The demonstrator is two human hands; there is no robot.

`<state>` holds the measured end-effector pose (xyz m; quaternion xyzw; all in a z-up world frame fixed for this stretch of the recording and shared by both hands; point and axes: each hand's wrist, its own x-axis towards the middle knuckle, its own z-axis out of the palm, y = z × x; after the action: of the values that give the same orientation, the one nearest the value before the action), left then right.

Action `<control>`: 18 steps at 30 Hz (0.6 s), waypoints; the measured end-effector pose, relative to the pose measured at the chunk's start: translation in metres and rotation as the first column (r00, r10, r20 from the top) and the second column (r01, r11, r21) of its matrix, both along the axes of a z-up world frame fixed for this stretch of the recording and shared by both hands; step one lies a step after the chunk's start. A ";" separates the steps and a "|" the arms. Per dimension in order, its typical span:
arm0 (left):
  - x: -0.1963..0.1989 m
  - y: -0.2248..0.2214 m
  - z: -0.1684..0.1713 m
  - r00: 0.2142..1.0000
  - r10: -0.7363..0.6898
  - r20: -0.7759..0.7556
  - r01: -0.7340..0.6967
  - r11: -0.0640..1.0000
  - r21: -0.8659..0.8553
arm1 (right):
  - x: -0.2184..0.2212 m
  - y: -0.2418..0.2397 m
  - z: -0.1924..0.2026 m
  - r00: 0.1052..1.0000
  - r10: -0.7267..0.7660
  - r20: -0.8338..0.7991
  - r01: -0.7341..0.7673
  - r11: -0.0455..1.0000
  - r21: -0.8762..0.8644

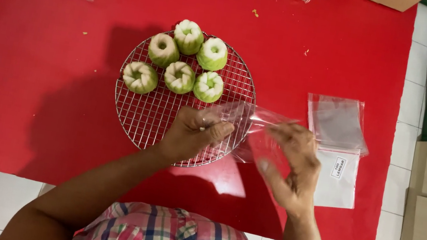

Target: The person is individually packaging green cakes into small plastic bags on a red table.

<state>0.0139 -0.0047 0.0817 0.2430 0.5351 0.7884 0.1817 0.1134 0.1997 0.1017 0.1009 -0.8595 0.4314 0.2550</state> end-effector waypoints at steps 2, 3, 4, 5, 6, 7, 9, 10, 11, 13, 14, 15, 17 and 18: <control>-0.008 -0.009 -0.019 0.987 -0.047 0.152 0.044 0.999 0.025 | 0.004 -0.002 0.010 0.996 0.085 -0.029 -0.082 0.993 0.086; -0.012 -0.012 -0.028 0.950 -0.102 0.296 0.088 0.994 0.059 | 0.005 -0.003 0.015 0.984 0.167 -0.055 -0.155 0.972 0.176; -0.015 -0.013 -0.023 0.950 -0.099 0.295 0.085 0.995 0.060 | 0.004 -0.001 0.012 0.984 0.171 -0.056 -0.158 0.971 0.177; -0.017 -0.014 -0.018 0.923 -0.138 0.360 0.109 0.989 0.098 | 0.004 0.001 0.008 0.979 0.161 -0.125 -0.127 0.961 0.246; -0.019 -0.015 -0.013 0.889 -0.178 0.421 0.131 0.982 0.138 | 0.003 0.003 0.005 0.968 0.156 -0.195 -0.090 0.946 0.311; -0.019 -0.014 -0.017 0.890 -0.178 0.419 0.131 0.982 0.139 | 0.002 0.004 0.000 0.968 0.156 -0.196 -0.090 0.946 0.312; -0.018 -0.011 -0.025 0.833 -0.235 0.501 0.144 0.966 0.214 | 0.001 0.008 -0.008 0.949 0.101 -0.298 0.024 0.921 0.389; -0.017 -0.012 -0.029 0.833 -0.236 0.501 0.145 0.966 0.214 | 0.000 0.009 -0.010 0.949 0.101 -0.299 0.025 0.920 0.390; -0.016 -0.012 -0.033 0.808 -0.277 0.520 0.165 0.954 0.251 | -0.001 0.009 -0.011 0.942 0.107 -0.317 0.040 0.904 0.425; -0.014 -0.012 -0.035 0.781 -0.318 0.538 0.184 0.940 0.289 | -0.001 0.005 -0.014 0.935 0.114 -0.334 0.056 0.887 0.459; -0.012 -0.012 -0.032 0.757 -0.353 0.550 0.209 0.928 0.308 | 0.000 0.001 -0.015 0.936 0.118 -0.331 0.060 0.875 0.480; -0.012 -0.012 -0.030 0.733 -0.385 0.561 0.232 0.916 0.327 | 0.000 -0.003 -0.016 0.936 0.123 -0.329 0.063 0.863 0.501; -0.013 -0.015 -0.033 0.704 -0.411 0.580 0.243 0.906 0.347 | -0.006 -0.017 -0.009 0.941 0.115 -0.318 0.049 0.884 0.465; -0.014 -0.016 -0.035 0.672 -0.437 0.597 0.254 0.894 0.369 | -0.009 -0.024 -0.005 0.946 0.107 -0.305 0.036 0.903 0.428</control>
<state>-0.0005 -0.0206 0.0465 0.0640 0.2720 0.8346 0.4748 0.1044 0.1761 0.0962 0.2393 -0.8779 0.2144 0.3551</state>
